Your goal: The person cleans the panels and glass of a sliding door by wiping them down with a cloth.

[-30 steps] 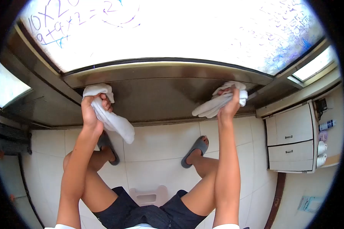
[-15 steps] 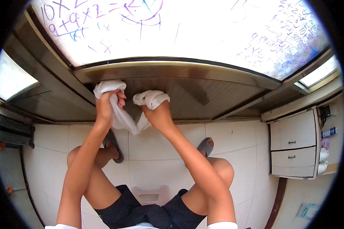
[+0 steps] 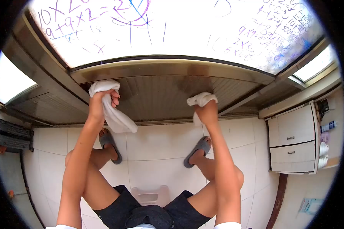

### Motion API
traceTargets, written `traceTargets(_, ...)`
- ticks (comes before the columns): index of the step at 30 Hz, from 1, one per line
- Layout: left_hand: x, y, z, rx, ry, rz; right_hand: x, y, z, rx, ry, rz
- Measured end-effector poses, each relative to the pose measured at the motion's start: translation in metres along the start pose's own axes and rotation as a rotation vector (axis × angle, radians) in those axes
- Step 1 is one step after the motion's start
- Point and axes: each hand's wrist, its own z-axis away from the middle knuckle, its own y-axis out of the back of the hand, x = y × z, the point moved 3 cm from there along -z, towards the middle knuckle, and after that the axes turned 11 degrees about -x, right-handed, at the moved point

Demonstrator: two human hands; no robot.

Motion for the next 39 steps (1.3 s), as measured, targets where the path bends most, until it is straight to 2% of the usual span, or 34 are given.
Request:
traceTargets(2,0.001,0.001,-0.001,-0.018,0.002,0.000,-0.018,0.025,0.005,0.099,-0.133,0.149)
traceTargets(7,0.001,0.004,-0.002,-0.040,0.015,0.012,-0.044,0.070,0.004,0.336,-0.108,-0.054)
traceTargets(8,0.000,0.004,-0.002,-0.040,0.017,0.017,-0.050,0.071,-0.001,0.331,-0.122,0.031)
traceTargets(11,0.000,0.002,-0.001,-0.028,0.029,0.020,-0.072,0.067,-0.003,0.376,-0.061,-0.205)
traceTargets(14,-0.001,0.001,-0.001,-0.050,0.029,0.031,-0.080,0.048,-0.009,0.262,0.015,-0.243)
traceTargets(17,0.001,0.000,0.000,-0.056,-0.013,0.031,-0.087,0.015,-0.015,0.229,0.002,-0.379)
traceTargets(19,0.002,-0.001,0.000,-0.059,-0.016,0.030,-0.093,-0.003,-0.017,0.082,0.039,-0.366)
traceTargets(23,-0.002,-0.004,0.001,-0.036,0.015,0.050,-0.071,-0.044,-0.022,-0.045,0.051,-0.291)
traceTargets(31,0.000,-0.005,0.000,-0.048,0.019,0.083,-0.014,-0.107,-0.015,-0.258,0.148,0.222)
traceTargets(32,0.000,-0.005,0.000,-0.056,0.022,0.083,0.011,-0.120,-0.011,-0.239,0.110,0.308)
traceTargets(35,0.001,-0.002,0.001,-0.058,0.029,0.079,-0.056,-0.112,-0.009,-0.313,-0.048,0.099)
traceTargets(38,0.001,-0.002,0.001,-0.076,0.011,0.083,-0.079,-0.104,-0.015,-0.236,0.125,0.254)
traceTargets(39,0.001,-0.002,0.001,-0.075,0.013,0.095,-0.087,-0.098,-0.018,-0.200,0.172,0.189)
